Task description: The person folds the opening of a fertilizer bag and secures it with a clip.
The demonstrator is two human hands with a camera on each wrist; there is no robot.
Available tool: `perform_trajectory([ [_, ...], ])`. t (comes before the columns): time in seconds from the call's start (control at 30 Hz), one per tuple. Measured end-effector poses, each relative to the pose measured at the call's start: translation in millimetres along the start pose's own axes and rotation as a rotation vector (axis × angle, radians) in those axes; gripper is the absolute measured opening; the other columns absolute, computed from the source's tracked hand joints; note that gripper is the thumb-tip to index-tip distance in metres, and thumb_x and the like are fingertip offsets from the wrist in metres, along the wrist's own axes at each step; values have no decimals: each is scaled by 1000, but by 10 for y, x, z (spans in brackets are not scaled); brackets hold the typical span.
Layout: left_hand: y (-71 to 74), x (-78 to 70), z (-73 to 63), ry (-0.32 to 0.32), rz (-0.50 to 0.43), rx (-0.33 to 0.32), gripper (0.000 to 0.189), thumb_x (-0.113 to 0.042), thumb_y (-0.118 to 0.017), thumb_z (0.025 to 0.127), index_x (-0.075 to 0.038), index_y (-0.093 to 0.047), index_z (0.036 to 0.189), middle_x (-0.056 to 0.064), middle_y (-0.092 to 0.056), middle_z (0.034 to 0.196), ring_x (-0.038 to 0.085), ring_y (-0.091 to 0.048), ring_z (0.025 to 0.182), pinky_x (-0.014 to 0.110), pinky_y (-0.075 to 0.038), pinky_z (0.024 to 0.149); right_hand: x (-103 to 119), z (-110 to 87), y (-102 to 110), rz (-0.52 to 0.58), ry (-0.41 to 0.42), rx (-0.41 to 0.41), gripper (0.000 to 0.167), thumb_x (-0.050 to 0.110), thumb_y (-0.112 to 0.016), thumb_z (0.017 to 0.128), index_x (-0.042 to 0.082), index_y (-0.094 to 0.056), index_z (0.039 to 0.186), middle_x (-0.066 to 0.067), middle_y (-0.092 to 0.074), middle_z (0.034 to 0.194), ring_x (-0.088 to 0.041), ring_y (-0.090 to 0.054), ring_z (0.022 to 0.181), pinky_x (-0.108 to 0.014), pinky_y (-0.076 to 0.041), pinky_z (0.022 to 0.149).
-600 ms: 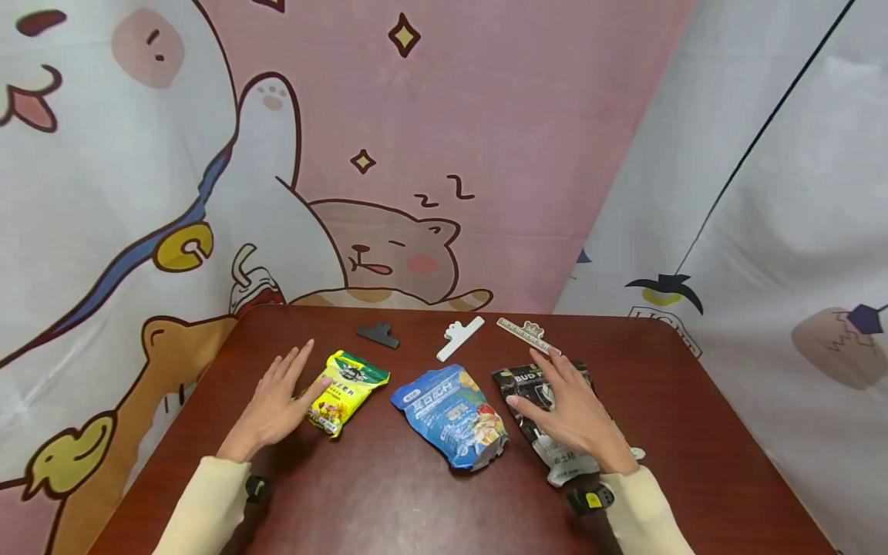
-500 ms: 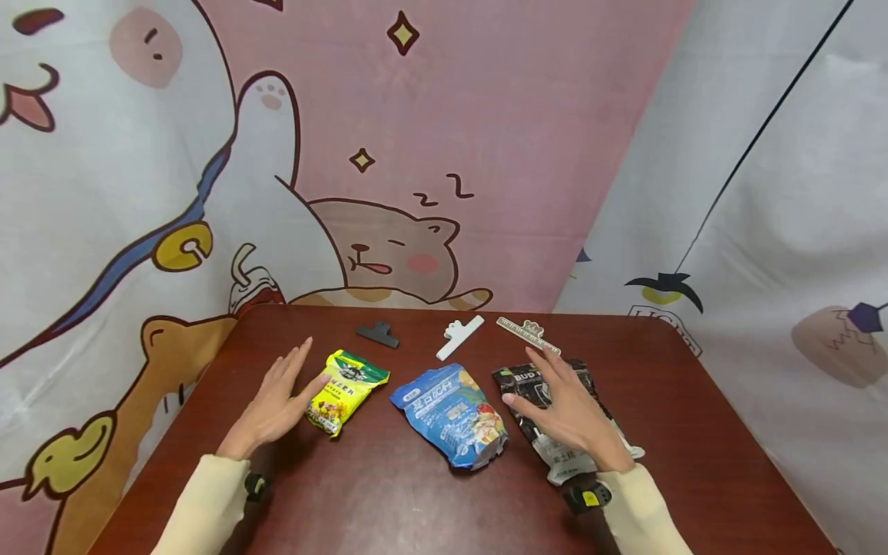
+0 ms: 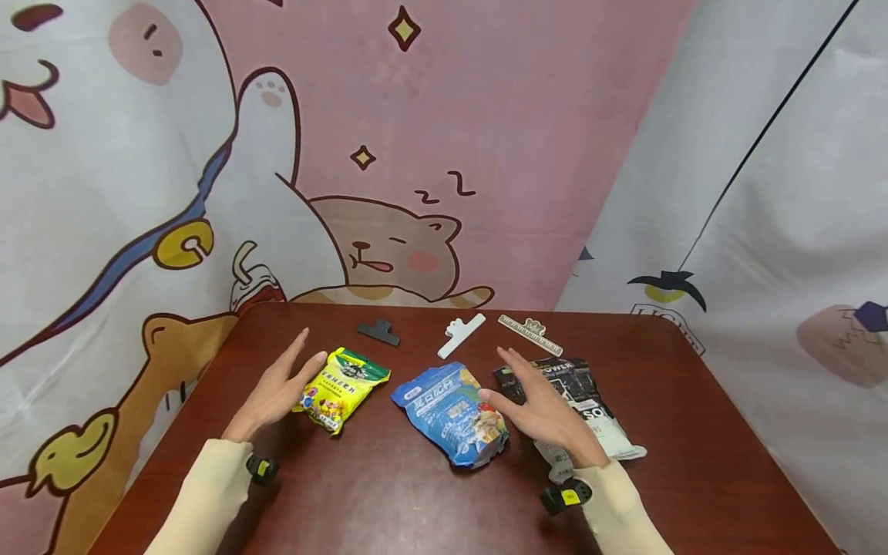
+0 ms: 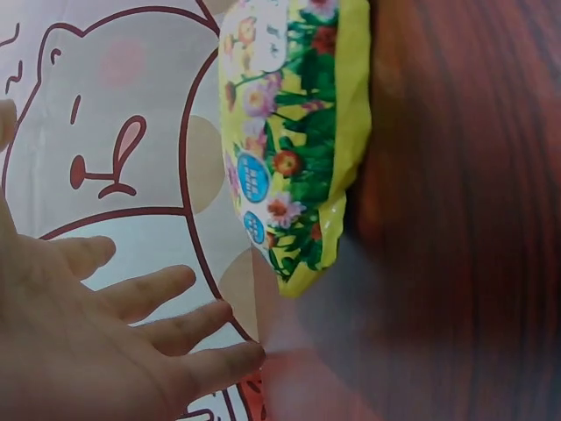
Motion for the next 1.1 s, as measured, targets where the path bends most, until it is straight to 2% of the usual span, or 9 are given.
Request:
perform_trajectory([
  [0.2, 9, 11, 70, 66, -87, 30, 88, -76, -36, 98, -31, -2, 166, 21, -22, 169, 49, -23, 154, 74, -22, 119, 131, 11, -70, 84, -15, 45, 89, 69, -60, 92, 30, -24, 164, -6, -23, 171, -37, -26, 157, -71, -27, 119],
  [0.43, 38, 1, 166, 124, -157, 74, 97, -83, -34, 93, -27, -8, 167, 14, -14, 173, 46, -15, 157, 73, -16, 121, 258, 32, -178, 251, -24, 95, 78, 64, -61, 95, 38, -27, 161, 2, -31, 168, -33, -32, 155, -66, -30, 120],
  [0.57, 49, -4, 228, 145, -230, 105, 96, -82, -36, 94, -24, -11, 167, 15, -20, 171, 43, -21, 157, 68, -19, 123, 327, 55, -244, 358, -30, 128, 73, 60, -60, 97, 37, -29, 160, 2, -35, 167, -32, -34, 154, -61, -31, 122],
  [0.7, 59, -1, 287, 147, -292, 137, 100, -82, -38, 93, -17, -16, 166, 19, -31, 167, 43, -32, 153, 63, -27, 122, 380, 70, -296, 427, -58, 139, 69, 58, -59, 98, 37, -33, 159, -4, -37, 165, -35, -37, 152, -63, -30, 121],
  [0.8, 63, 19, 338, 150, -313, 159, 107, -85, -38, 91, -11, -17, 165, 22, -31, 166, 43, -34, 152, 60, -30, 122, 416, 83, -328, 466, -76, 144, 66, 58, -59, 99, 37, -37, 157, -5, -40, 164, -34, -40, 150, -64, -32, 120],
  [0.97, 71, 71, 424, 178, -336, 187, 112, -88, -36, 88, -10, -16, 165, 22, -31, 166, 43, -35, 151, 59, -32, 122, 487, 109, -382, 555, -122, 142, 64, 61, -57, 99, 35, -42, 155, 1, -46, 160, -30, -45, 146, -61, -36, 118],
  [1.1, 73, 93, 466, 182, -367, 220, 111, -87, -37, 88, -10, -17, 165, 24, -31, 165, 44, -36, 151, 59, -32, 122, 565, 154, -466, 660, -135, 159, 65, 58, -54, 101, 24, -42, 156, -7, -46, 159, -37, -47, 145, -60, -37, 119],
])
Point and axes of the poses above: each hand's wrist, its own z-axis towards the middle knuckle, its own y-axis out of the back of the hand, x = y × z, the point moved 5 cm from there along z, towards the middle knuckle
